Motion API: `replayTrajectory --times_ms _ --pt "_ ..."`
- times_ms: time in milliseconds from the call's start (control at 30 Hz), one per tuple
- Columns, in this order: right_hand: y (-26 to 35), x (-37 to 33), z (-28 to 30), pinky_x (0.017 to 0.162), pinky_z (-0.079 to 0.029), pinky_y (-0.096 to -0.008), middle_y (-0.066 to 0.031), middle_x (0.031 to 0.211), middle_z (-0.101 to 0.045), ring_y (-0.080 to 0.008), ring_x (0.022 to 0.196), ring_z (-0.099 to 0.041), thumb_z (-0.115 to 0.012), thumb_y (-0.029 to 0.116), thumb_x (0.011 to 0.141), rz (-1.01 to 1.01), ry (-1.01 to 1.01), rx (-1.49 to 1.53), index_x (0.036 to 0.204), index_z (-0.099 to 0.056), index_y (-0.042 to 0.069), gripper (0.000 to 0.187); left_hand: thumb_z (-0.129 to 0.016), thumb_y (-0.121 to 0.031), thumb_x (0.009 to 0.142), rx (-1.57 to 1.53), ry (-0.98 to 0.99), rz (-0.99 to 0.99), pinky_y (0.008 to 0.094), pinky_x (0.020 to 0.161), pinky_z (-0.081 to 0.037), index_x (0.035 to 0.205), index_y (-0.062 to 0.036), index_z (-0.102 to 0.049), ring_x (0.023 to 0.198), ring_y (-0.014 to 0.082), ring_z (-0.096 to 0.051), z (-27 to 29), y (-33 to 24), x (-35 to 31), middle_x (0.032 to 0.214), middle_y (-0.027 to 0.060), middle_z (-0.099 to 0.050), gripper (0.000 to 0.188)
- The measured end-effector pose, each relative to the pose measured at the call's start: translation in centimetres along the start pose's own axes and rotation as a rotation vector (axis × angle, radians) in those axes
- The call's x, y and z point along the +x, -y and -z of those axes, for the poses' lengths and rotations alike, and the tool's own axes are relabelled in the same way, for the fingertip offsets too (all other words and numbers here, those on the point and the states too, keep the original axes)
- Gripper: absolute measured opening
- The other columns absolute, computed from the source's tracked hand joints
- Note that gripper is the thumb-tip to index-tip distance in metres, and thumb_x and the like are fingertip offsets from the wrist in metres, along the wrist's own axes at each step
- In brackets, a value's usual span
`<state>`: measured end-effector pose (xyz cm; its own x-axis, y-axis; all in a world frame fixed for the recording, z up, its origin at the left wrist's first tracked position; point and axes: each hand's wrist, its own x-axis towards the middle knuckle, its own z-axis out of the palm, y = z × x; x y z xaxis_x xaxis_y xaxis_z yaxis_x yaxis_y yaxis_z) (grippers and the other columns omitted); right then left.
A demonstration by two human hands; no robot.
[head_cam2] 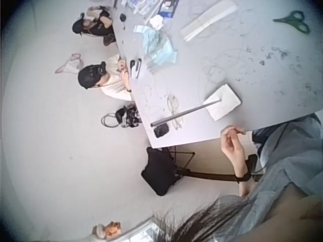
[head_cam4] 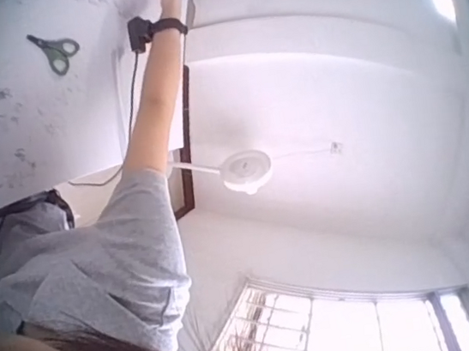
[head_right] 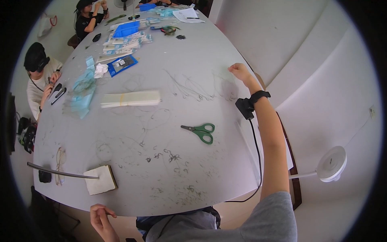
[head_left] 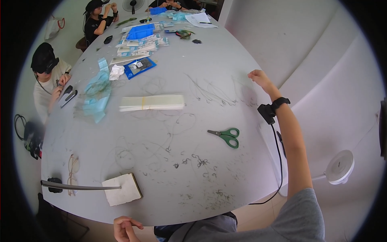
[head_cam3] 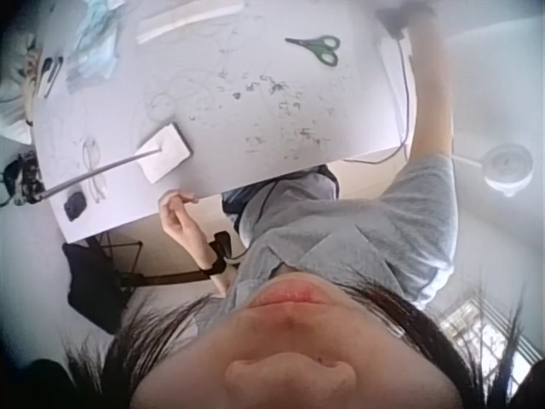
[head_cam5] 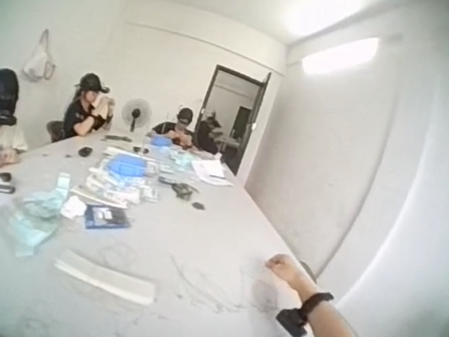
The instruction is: Assembling fishing rigs by tying hooks, threading beads, and using tools.
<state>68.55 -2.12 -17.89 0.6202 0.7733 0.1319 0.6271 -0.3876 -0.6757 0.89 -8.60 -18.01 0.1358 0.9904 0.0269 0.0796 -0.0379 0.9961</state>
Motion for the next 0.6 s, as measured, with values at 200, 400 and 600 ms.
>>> replayTrajectory --times_ms 200,400,600 --pt "2.1 -4.6 4.7 0.063 -0.042 -0.0238 -0.0050 0.089 -0.066 -0.0093 0.075 -0.055 -0.054 0.019 0.095 0.083 -0.109 0.240 0.098 -0.057 0.003 0.017 -0.047 -0.004 0.097 0.005 0.008 -0.016 0.0270 0.065 -0.047 0.093 0.0020 -0.057 0.067 0.0158 -0.056 0.1 -0.3 -0.1 0.075 0.0089 -0.060 0.012" --pt "6.4 -11.2 7.7 0.068 -0.044 -0.0247 -0.0071 0.091 -0.066 -0.0098 0.075 -0.056 -0.048 0.021 0.099 0.205 -0.228 0.356 0.099 -0.053 0.002 0.019 -0.048 -0.006 0.097 0.016 0.033 -0.063 0.0275 0.066 -0.047 0.094 0.0023 -0.057 0.068 0.0158 -0.056 0.2 -0.3 -0.4 0.076 0.0087 -0.060 0.013" --pt "12.9 -16.8 9.6 0.075 -0.044 -0.0259 -0.0072 0.090 -0.065 -0.0100 0.075 -0.054 -0.050 0.021 0.099 0.322 -0.220 0.319 0.097 -0.053 0.004 0.017 -0.045 -0.009 0.098 0.007 0.072 -0.167 0.0250 0.061 -0.042 0.095 0.0004 -0.053 0.063 0.0132 -0.051 -0.5 -0.4 -0.7 0.070 0.0070 -0.055 0.013"
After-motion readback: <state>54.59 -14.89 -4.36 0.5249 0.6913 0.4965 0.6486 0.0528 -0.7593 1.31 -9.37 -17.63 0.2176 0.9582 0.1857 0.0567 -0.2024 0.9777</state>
